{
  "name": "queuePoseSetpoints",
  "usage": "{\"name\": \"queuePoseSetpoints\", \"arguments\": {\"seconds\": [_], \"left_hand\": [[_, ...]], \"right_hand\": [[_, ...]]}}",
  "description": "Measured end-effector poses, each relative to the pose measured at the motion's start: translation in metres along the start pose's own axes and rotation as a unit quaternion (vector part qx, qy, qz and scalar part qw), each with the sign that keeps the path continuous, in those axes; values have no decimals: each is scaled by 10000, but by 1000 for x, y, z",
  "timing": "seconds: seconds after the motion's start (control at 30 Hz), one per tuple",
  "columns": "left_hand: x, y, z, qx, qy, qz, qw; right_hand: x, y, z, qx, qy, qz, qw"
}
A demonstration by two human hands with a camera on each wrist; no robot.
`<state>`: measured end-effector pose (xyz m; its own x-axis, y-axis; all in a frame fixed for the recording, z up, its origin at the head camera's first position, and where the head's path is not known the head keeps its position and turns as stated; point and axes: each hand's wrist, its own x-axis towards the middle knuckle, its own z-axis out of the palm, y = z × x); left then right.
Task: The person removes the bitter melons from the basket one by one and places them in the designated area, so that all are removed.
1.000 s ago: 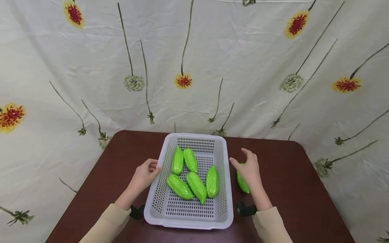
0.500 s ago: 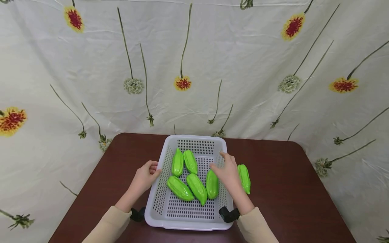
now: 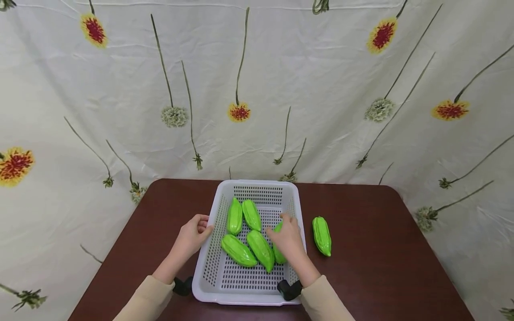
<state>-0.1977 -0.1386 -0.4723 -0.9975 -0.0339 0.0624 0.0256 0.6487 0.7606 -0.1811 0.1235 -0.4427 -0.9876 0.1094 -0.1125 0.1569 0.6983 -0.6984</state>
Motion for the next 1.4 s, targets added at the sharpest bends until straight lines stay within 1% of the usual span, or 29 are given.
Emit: {"name": "queuePoseSetpoints", "arguments": {"seconds": [0.2, 0.3, 0.47, 0.6, 0.73, 0.97, 1.23, 1.4], "left_hand": [[-1, -4, 0, 19, 0, 25, 10000], [-3, -7, 1, 23, -14, 20, 10000], [-6, -10, 4, -28, -47, -27, 10000], [-6, -10, 5, -94, -56, -29, 9999], [-6, -9, 7, -99, -15, -15, 9999], [-4, -6, 7, -103, -13, 37, 9999], [-3, -2, 4, -81, 52, 80, 9999], [-2, -2, 4, -54, 101, 169, 9998]], "right_hand": [[1, -1, 8, -1, -18, 84, 10000], [3, 1, 14, -66, 54, 97, 9999], [8, 2, 25, -383, 304, 73, 9988], [9, 4, 31, -686, 423, 139, 9966], [9, 5, 33, -742, 462, 252, 9959], [10, 9, 37, -868, 358, 334, 9950], [16, 12, 40, -575, 71, 615, 9964], [20, 14, 44, -650, 45, 588, 9961]]}}
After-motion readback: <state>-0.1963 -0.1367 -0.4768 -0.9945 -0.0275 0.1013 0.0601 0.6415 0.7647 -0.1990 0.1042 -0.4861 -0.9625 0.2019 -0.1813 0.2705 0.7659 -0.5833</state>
